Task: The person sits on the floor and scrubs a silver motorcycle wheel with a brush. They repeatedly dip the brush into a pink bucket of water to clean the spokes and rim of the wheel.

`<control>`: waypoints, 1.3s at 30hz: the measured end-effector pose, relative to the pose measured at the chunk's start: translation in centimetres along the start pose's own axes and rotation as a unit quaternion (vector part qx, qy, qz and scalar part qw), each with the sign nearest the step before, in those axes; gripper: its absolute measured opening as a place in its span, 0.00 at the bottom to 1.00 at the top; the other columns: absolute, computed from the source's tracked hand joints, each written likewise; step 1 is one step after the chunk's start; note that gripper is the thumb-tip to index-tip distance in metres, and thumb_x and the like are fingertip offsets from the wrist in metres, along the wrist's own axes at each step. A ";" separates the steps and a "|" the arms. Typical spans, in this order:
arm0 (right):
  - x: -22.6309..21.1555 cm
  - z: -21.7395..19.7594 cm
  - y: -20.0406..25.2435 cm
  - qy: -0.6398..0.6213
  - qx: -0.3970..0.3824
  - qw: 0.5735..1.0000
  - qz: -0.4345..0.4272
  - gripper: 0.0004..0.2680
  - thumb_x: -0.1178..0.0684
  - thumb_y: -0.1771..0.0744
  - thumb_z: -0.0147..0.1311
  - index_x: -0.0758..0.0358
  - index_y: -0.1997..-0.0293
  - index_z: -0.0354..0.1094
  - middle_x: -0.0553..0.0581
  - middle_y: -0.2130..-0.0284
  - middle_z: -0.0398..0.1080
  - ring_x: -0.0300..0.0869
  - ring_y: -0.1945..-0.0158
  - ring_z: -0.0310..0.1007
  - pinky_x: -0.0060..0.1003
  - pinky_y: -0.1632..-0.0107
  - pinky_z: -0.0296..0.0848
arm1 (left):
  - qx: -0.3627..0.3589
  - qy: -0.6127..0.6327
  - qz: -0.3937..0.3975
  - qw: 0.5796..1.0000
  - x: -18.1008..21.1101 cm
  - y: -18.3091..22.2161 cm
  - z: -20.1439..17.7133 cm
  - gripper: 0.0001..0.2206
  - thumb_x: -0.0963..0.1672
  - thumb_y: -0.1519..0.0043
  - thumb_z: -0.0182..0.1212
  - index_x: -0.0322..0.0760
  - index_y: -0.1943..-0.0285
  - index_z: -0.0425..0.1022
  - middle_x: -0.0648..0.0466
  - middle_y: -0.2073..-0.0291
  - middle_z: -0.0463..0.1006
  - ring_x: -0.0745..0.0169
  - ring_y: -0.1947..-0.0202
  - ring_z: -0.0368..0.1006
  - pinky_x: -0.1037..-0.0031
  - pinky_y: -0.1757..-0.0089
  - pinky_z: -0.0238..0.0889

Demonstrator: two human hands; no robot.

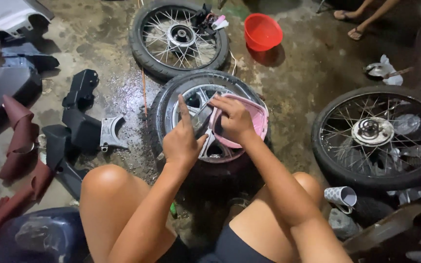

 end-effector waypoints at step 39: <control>0.7 2.3 1.5 -0.299 -0.059 0.903 0.302 0.21 0.69 0.38 0.50 0.57 0.40 0.73 0.64 0.63 0.77 0.45 0.69 0.80 0.37 0.66 0.82 | -0.108 0.085 -0.110 0.984 -3.1 1.3 -2.6 0.61 0.53 0.50 0.77 0.27 0.19 0.30 0.37 0.66 0.84 0.40 0.68 0.82 0.61 0.68 0.74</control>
Point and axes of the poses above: each hand's wrist, its own y-axis away from the middle knuckle, its own z-axis out of the palm, x = y × z, the point moved 2 cm from there along -y, towards the middle knuckle
